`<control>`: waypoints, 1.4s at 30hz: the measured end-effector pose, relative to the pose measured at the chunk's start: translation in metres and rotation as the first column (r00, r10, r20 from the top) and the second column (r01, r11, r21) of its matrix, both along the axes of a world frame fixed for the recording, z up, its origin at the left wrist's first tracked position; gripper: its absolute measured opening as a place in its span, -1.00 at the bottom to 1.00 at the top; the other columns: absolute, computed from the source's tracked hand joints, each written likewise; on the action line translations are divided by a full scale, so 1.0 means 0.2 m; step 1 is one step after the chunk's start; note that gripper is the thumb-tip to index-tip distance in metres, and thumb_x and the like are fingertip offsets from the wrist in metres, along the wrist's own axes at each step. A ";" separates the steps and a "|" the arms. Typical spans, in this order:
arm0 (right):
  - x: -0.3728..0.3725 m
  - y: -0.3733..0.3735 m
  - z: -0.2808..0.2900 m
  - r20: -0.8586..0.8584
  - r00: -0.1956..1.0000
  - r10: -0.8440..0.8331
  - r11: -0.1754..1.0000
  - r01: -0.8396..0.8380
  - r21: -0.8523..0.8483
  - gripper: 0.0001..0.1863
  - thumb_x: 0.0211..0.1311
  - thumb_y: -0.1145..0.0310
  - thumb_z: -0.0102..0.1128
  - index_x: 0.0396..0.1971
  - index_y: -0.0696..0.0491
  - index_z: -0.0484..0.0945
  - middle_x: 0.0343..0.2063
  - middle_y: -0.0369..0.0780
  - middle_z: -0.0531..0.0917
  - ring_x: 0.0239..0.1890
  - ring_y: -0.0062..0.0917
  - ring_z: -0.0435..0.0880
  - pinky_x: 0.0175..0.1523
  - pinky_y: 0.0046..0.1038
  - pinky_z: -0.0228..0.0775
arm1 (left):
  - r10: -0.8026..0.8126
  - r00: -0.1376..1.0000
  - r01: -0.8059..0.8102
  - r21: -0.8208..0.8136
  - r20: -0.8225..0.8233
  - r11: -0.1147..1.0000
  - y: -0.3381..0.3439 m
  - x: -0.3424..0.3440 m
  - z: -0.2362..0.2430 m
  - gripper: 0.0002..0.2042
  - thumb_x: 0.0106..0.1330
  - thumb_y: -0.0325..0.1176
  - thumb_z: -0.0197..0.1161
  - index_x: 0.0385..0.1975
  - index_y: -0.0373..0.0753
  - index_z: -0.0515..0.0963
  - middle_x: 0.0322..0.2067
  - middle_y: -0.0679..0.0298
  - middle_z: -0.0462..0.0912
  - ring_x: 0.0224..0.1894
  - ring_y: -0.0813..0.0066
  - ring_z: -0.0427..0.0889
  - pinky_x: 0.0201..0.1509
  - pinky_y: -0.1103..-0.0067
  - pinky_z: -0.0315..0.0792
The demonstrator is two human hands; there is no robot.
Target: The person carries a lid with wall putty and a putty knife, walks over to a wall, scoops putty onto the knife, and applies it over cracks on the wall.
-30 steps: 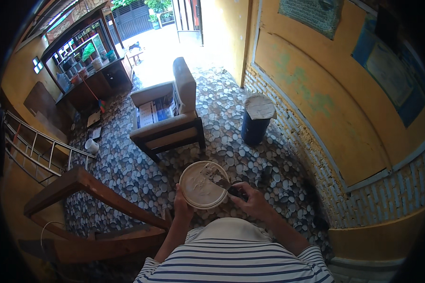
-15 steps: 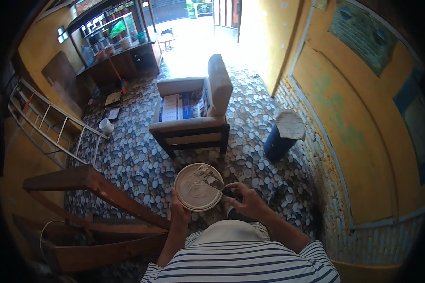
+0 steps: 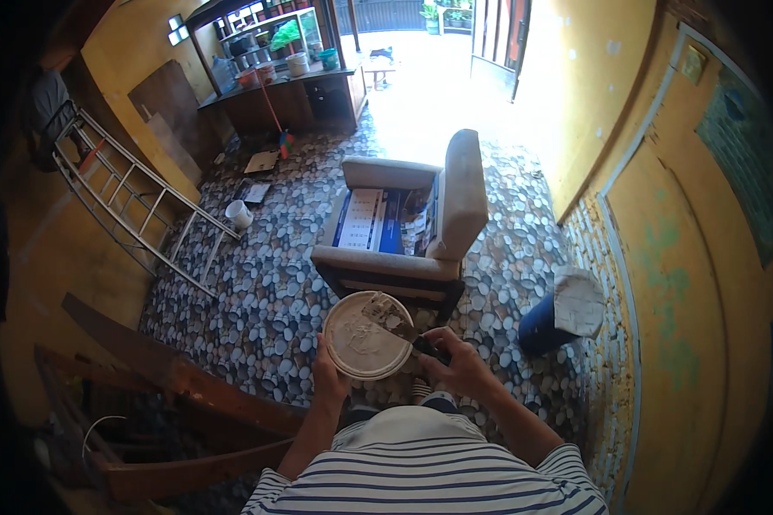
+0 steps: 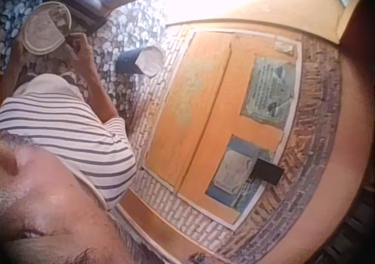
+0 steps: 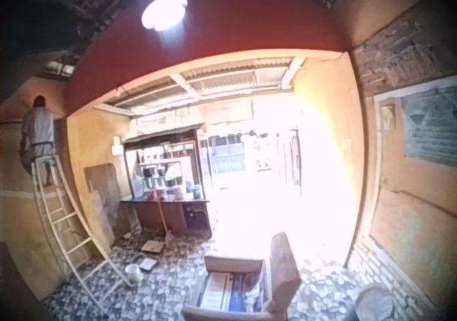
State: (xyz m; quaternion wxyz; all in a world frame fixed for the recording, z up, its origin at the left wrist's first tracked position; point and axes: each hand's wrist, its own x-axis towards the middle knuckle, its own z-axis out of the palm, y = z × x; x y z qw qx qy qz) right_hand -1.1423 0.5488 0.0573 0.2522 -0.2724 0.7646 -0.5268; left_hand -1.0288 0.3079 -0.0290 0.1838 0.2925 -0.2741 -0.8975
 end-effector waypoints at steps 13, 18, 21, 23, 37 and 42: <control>-0.56 -0.29 -0.08 0.054 0.998 -0.032 0.999 0.031 0.019 -0.61 0.28 0.39 0.31 0.05 0.10 0.43 -0.34 -0.24 0.67 -0.40 -0.69 0.61 -0.27 -0.56 0.46 | 0.015 1.000 -0.015 -0.016 -0.013 1.000 -0.27 -0.64 -0.05 -0.44 0.58 0.03 -0.19 0.27 -0.37 0.32 0.19 0.04 0.50 0.23 0.30 0.52 0.31 0.42 0.42; -0.71 -0.49 -0.10 0.028 0.991 -0.128 0.992 0.128 -0.017 -0.63 0.27 0.44 0.31 0.04 0.10 0.44 -0.35 -0.27 0.67 -0.38 -0.74 0.56 -0.30 -0.59 0.44 | -0.036 0.999 0.036 -0.033 -0.006 0.999 -0.49 -0.89 -0.10 -0.46 0.61 -0.01 -0.29 0.25 -0.35 0.36 0.16 0.09 0.53 0.21 0.35 0.53 0.29 0.48 0.42; -0.80 -0.69 -0.13 0.017 0.989 -0.144 0.990 0.144 0.005 -0.64 0.27 0.45 0.30 0.02 0.10 0.45 -0.34 -0.27 0.67 -0.36 -0.74 0.55 -0.25 -0.61 0.42 | -0.126 0.991 0.130 -0.539 0.044 0.833 -0.67 -1.03 -0.12 -0.46 0.59 0.02 -0.22 0.24 -0.33 0.38 0.14 0.10 0.54 0.16 0.34 0.56 0.25 0.45 0.45; -0.85 -0.85 -0.15 -0.052 0.988 -0.147 0.989 0.148 0.020 -0.65 0.26 0.43 0.31 0.01 0.11 0.45 -0.33 -0.27 0.67 -0.31 -0.71 0.58 -0.19 -0.60 0.44 | -0.085 0.996 0.085 0.015 -0.017 0.996 -0.84 -1.15 -0.12 -0.47 0.58 0.01 -0.16 0.23 -0.34 0.38 0.09 0.10 0.57 0.10 0.35 0.60 0.22 0.46 0.47; -1.17 -2.35 -0.14 0.090 0.995 0.052 0.998 -0.049 -0.035 -0.65 0.28 0.40 0.31 0.00 0.11 0.46 -0.39 -0.25 0.68 -0.54 -0.76 0.47 -0.51 -0.65 0.26 | 0.046 0.999 -0.047 -0.107 -0.015 0.993 -2.19 -1.15 -0.02 -0.44 0.58 0.05 -0.21 0.26 -0.33 0.33 0.14 0.09 0.53 0.17 0.33 0.55 0.27 0.45 0.42; -1.15 -2.78 -0.09 0.083 0.967 0.240 0.968 -0.245 0.048 -0.63 0.29 0.36 0.31 0.03 0.10 0.45 -0.37 -0.23 0.70 -0.42 -0.70 0.57 -0.34 -0.60 0.41 | 0.221 0.975 -0.221 -0.045 0.001 0.974 -2.51 -0.96 -0.10 -0.41 0.57 0.08 -0.19 0.30 -0.34 0.28 0.19 0.05 0.48 0.24 0.27 0.50 0.31 0.38 0.40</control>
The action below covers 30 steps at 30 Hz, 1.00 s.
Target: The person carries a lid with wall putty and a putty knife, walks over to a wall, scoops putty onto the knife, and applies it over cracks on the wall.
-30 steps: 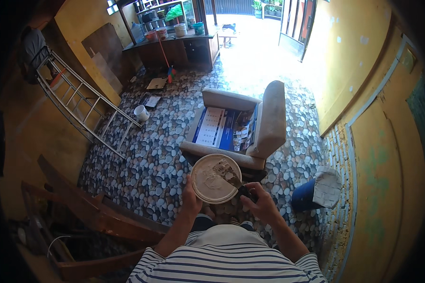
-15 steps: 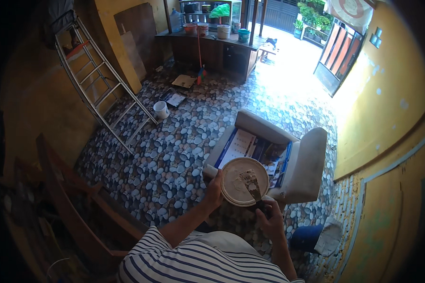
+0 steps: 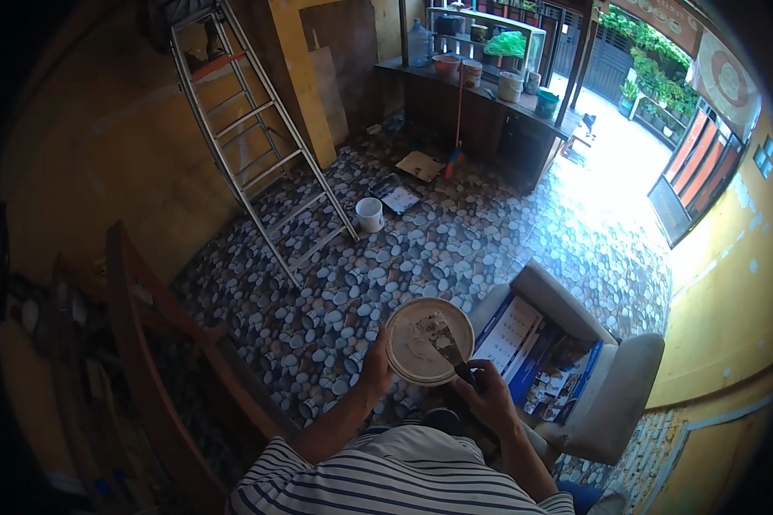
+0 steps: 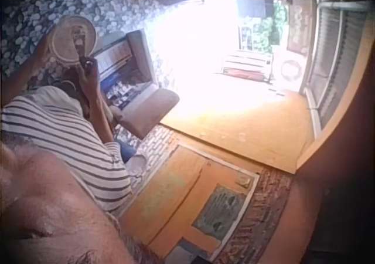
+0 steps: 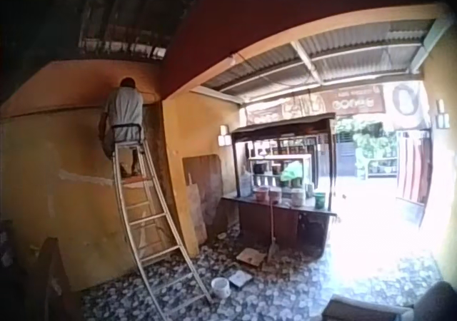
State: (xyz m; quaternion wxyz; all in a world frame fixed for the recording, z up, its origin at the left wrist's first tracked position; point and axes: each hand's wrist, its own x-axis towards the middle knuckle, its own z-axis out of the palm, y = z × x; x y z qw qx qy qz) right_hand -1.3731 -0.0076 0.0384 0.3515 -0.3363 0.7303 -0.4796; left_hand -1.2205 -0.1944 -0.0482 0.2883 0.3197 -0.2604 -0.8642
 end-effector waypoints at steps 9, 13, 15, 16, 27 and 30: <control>-0.06 -0.69 -0.07 -0.013 0.939 0.344 0.939 -0.344 0.010 -0.66 0.33 0.34 0.26 0.02 0.13 0.46 -0.35 -0.23 0.70 -0.36 -0.70 0.59 -0.25 -0.58 0.43 | 0.264 0.965 -0.264 -0.040 -0.012 0.964 -0.37 0.30 -0.18 -0.42 0.59 0.04 -0.26 0.35 -0.34 0.23 0.28 0.03 0.40 0.32 0.22 0.41 0.40 0.33 0.29; -0.11 -1.03 -0.20 0.070 0.889 0.453 0.892 -0.449 -0.058 -0.66 0.32 0.38 0.27 0.02 0.15 0.45 -0.28 -0.19 0.71 -0.30 -0.69 0.62 -0.21 -0.57 0.46 | 0.360 0.933 -0.360 0.047 0.014 0.932 -0.59 0.28 -0.18 -0.42 0.59 0.05 -0.25 0.35 -0.32 0.24 0.28 0.05 0.40 0.32 0.24 0.41 0.39 0.34 0.30; -0.15 -1.19 -0.24 0.043 0.879 0.474 0.876 -0.466 -0.125 -0.66 0.32 0.38 0.27 0.02 0.15 0.45 -0.26 -0.18 0.71 -0.31 -0.68 0.62 -0.22 -0.56 0.46 | 0.384 0.923 -0.385 0.022 0.036 0.923 -0.73 0.26 -0.22 -0.41 0.58 0.06 -0.25 0.34 -0.32 0.25 0.28 0.07 0.41 0.32 0.26 0.42 0.38 0.35 0.31; -0.16 -1.31 -0.23 0.013 0.883 0.469 0.868 -0.459 -0.188 -0.66 0.32 0.38 0.27 0.02 0.15 0.45 -0.25 -0.18 0.71 -0.32 -0.68 0.63 -0.23 -0.55 0.46 | 0.384 0.922 -0.384 0.000 0.052 0.923 -0.82 0.24 -0.21 -0.41 0.58 0.07 -0.24 0.34 -0.31 0.26 0.27 0.08 0.42 0.31 0.27 0.43 0.38 0.36 0.31; -0.53 -2.06 -0.12 0.050 0.912 0.407 0.907 -0.398 -0.138 -0.73 0.34 0.45 0.22 -0.01 0.14 0.47 -0.61 -0.36 0.52 -0.64 -0.78 0.37 -0.55 -0.64 0.16 | 0.397 0.918 -0.397 0.057 0.001 0.916 -1.61 -0.07 0.00 -0.45 0.58 0.05 -0.21 0.34 -0.25 0.27 0.28 0.14 0.43 0.31 0.30 0.43 0.38 0.34 0.33; -0.61 -2.18 -0.18 0.088 0.902 0.423 0.903 -0.412 -0.124 -0.74 0.36 0.46 0.18 0.00 0.16 0.45 -0.60 -0.37 0.51 -0.63 -0.78 0.38 -0.55 -0.63 0.18 | 0.411 0.912 -0.411 0.050 0.014 0.910 -1.72 -0.13 0.02 -0.46 0.58 0.04 -0.20 0.33 -0.24 0.29 0.26 0.15 0.44 0.29 0.33 0.45 0.37 0.36 0.33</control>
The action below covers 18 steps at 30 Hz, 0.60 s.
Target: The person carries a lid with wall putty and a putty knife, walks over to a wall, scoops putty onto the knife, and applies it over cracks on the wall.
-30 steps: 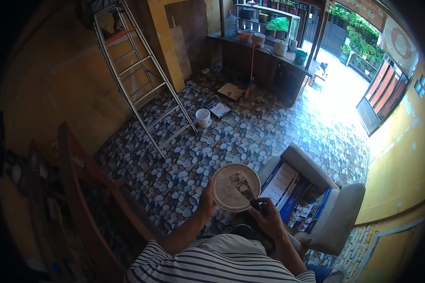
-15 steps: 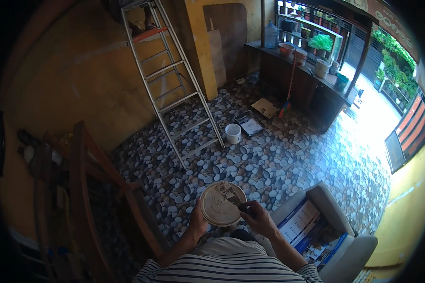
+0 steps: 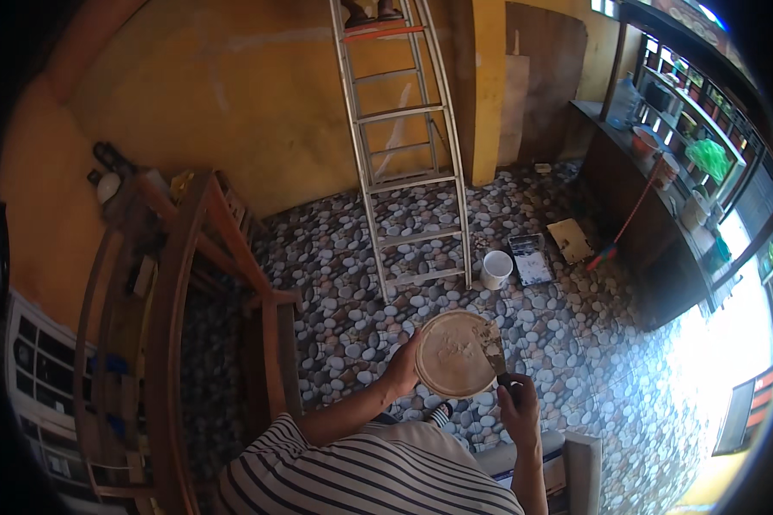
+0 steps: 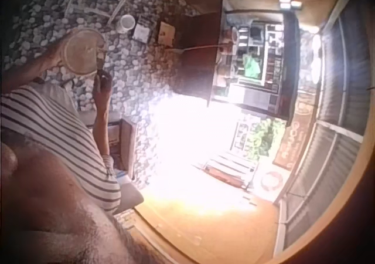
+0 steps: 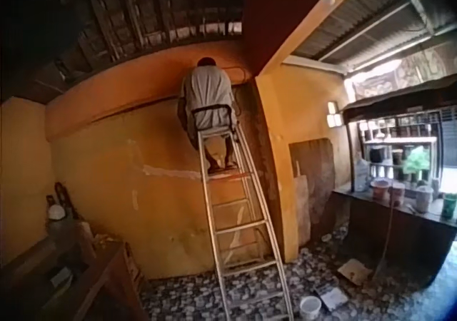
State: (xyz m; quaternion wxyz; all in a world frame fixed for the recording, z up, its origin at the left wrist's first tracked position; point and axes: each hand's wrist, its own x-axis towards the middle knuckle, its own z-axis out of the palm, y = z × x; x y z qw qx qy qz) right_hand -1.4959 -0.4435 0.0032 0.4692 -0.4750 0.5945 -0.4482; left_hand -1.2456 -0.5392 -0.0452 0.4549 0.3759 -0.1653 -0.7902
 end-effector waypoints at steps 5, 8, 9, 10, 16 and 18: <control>-0.06 -0.16 0.01 -0.066 0.997 0.036 0.999 -0.038 -0.016 -0.74 0.38 0.42 0.19 0.00 0.14 0.46 -0.59 -0.37 0.51 -0.63 -0.77 0.39 -0.54 -0.63 0.21 | -0.008 1.000 0.008 0.008 -0.008 1.000 -0.11 -0.04 -0.09 -0.47 0.58 0.03 -0.20 0.32 -0.25 0.32 0.25 0.14 0.46 0.30 0.34 0.45 0.38 0.37 0.33; -0.09 -0.21 0.04 -0.037 0.999 0.023 1.000 -0.022 0.018 -0.74 0.39 0.41 0.18 0.00 0.13 0.46 -0.59 -0.36 0.52 -0.65 -0.79 0.37 -0.57 -0.65 0.19 | 0.004 1.000 -0.003 0.027 -0.030 1.000 -0.16 -0.09 -0.08 -0.46 0.58 0.03 -0.20 0.33 -0.27 0.31 0.25 0.14 0.46 0.30 0.34 0.45 0.39 0.37 0.32; -0.10 -0.23 0.04 -0.002 1.000 0.008 1.000 -0.008 0.030 -0.75 0.40 0.40 0.17 0.00 0.12 0.46 -0.59 -0.36 0.52 -0.66 -0.80 0.36 -0.58 -0.67 0.17 | 0.009 0.999 -0.008 0.035 -0.032 0.999 -0.18 -0.11 -0.09 -0.46 0.58 0.03 -0.20 0.33 -0.27 0.31 0.25 0.14 0.46 0.30 0.34 0.45 0.39 0.37 0.32; -0.11 -0.24 0.02 -0.003 1.000 0.012 0.999 -0.012 0.038 -0.75 0.40 0.40 0.17 0.00 0.12 0.46 -0.59 -0.36 0.52 -0.66 -0.80 0.36 -0.58 -0.67 0.17 | -0.013 1.000 0.013 0.000 0.002 1.000 -0.20 -0.13 -0.10 -0.43 0.58 0.06 -0.22 0.33 -0.27 0.30 0.24 0.14 0.47 0.28 0.35 0.47 0.37 0.37 0.35; -0.23 -0.31 -0.02 0.006 1.000 -0.027 0.998 0.026 0.060 -0.74 0.42 0.36 0.16 0.01 0.12 0.44 -0.60 -0.37 0.50 -0.68 -0.80 0.35 -0.63 -0.69 0.15 | -0.066 0.998 0.066 0.038 0.011 0.997 -0.36 -0.27 -0.13 -0.43 0.58 0.07 -0.22 0.33 -0.27 0.31 0.24 0.13 0.47 0.27 0.34 0.48 0.36 0.36 0.35; -0.28 -0.34 -0.04 0.013 0.999 -0.052 0.996 0.051 0.076 -0.74 0.43 0.35 0.15 0.01 0.12 0.43 -0.60 -0.37 0.49 -0.68 -0.80 0.34 -0.63 -0.69 0.15 | -0.077 0.997 0.076 0.088 -0.002 0.993 -0.42 -0.33 -0.10 -0.44 0.58 0.05 -0.20 0.32 -0.28 0.32 0.25 0.12 0.46 0.29 0.32 0.46 0.39 0.35 0.31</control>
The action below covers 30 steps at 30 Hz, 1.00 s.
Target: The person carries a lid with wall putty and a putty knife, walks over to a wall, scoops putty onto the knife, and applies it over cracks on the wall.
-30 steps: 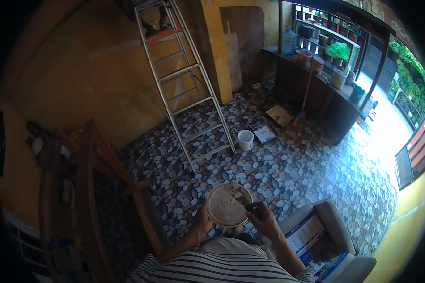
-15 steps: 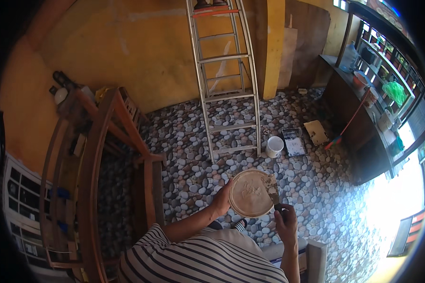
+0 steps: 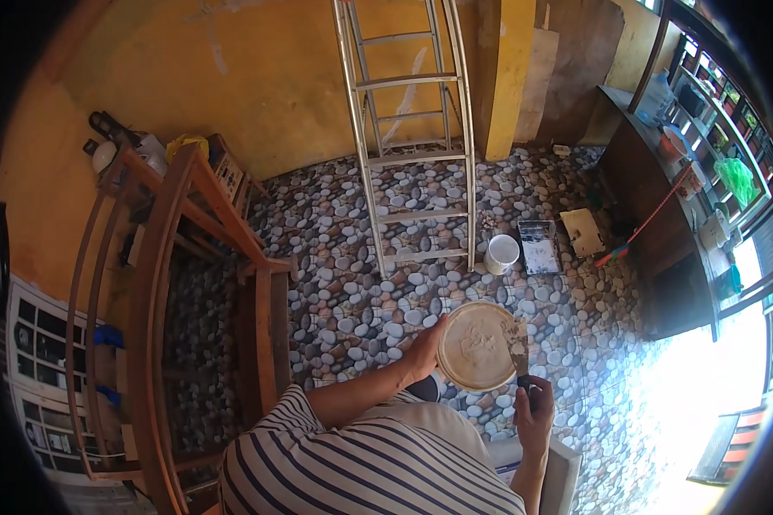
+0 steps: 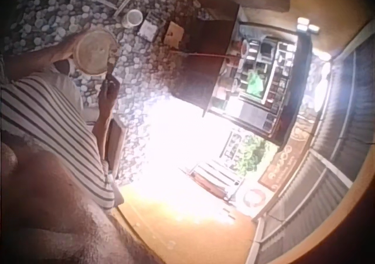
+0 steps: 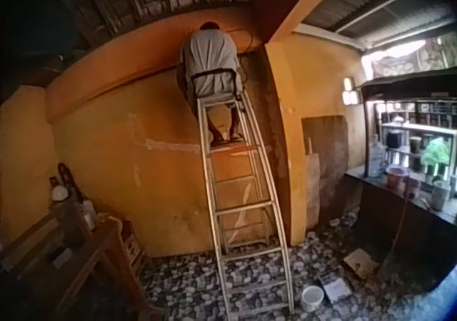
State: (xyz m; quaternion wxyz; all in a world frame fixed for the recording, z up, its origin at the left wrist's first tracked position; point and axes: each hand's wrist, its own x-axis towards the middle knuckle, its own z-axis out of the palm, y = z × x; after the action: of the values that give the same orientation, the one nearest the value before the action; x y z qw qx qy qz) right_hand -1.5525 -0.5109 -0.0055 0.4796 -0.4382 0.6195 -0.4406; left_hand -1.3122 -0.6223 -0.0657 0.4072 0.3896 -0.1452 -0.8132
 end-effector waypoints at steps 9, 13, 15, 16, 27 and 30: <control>-0.25 -0.36 0.05 -0.115 0.993 -0.012 1.000 0.014 0.018 -0.74 0.41 0.41 0.15 0.02 0.12 0.42 -0.59 -0.36 0.48 -0.70 -0.79 0.33 -0.64 -0.68 0.13 | -0.060 0.998 0.058 -0.082 -0.024 0.995 -0.40 -0.28 -0.07 -0.40 0.56 0.12 -0.21 0.29 -0.28 0.37 0.17 0.16 0.52 0.21 0.44 0.49 0.31 0.45 0.35; -0.33 -0.60 0.18 -0.164 0.983 0.076 0.994 -0.062 0.091 -0.72 0.37 0.44 0.17 0.03 0.12 0.42 -0.56 -0.36 0.49 -0.68 -0.78 0.33 -0.62 -0.68 0.14 | -0.008 0.995 0.001 -0.079 -0.098 0.997 -0.55 -0.36 -0.11 -0.40 0.56 0.12 -0.21 0.29 -0.26 0.37 0.18 0.16 0.51 0.20 0.46 0.50 0.30 0.44 0.35; -0.36 -0.73 0.17 -0.178 0.978 0.109 0.991 -0.093 0.093 -0.71 0.37 0.45 0.18 0.03 0.11 0.42 -0.54 -0.36 0.50 -0.67 -0.79 0.33 -0.61 -0.68 0.15 | 0.059 0.996 -0.064 -0.071 -0.073 0.995 -0.61 -0.38 -0.11 -0.40 0.57 0.12 -0.22 0.29 -0.28 0.36 0.16 0.17 0.53 0.18 0.46 0.51 0.30 0.44 0.35; -0.38 -0.79 0.17 -0.183 0.975 0.127 0.990 -0.111 0.091 -0.71 0.36 0.47 0.18 0.03 0.11 0.42 -0.52 -0.36 0.51 -0.66 -0.79 0.33 -0.60 -0.68 0.15 | 0.072 0.994 -0.078 -0.068 -0.078 0.995 -0.65 -0.39 -0.11 -0.40 0.57 0.12 -0.22 0.29 -0.28 0.36 0.16 0.17 0.53 0.18 0.46 0.51 0.30 0.44 0.35; -0.34 -1.19 0.10 -0.233 0.869 0.436 0.899 -0.429 0.081 -0.65 0.27 0.45 0.28 0.03 0.12 0.45 -0.51 -0.34 0.54 -0.52 -0.73 0.38 -0.41 -0.61 0.23 | 0.435 0.900 -0.434 -0.097 -0.003 0.896 -0.69 -0.27 -0.15 -0.39 0.58 0.10 -0.24 0.26 -0.35 0.37 0.13 0.11 0.55 0.15 0.42 0.56 0.23 0.44 0.45; -0.35 -1.25 -0.01 -0.195 0.834 0.515 0.856 -0.512 0.070 -0.66 0.27 0.42 0.29 0.00 0.13 0.46 -0.53 -0.33 0.55 -0.53 -0.73 0.38 -0.43 -0.60 0.22 | 0.532 0.847 -0.530 -0.073 0.017 0.845 -0.60 -0.21 -0.11 -0.41 0.58 0.07 -0.23 0.26 -0.36 0.37 0.14 0.11 0.55 0.17 0.41 0.54 0.26 0.43 0.42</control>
State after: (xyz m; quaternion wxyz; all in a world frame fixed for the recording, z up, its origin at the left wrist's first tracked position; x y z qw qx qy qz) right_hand -1.6220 -0.7601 -0.0075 0.5164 -0.6280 0.5290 -0.2431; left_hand -1.3550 -0.7414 -0.0867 0.6259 0.4156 -0.0658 -0.6566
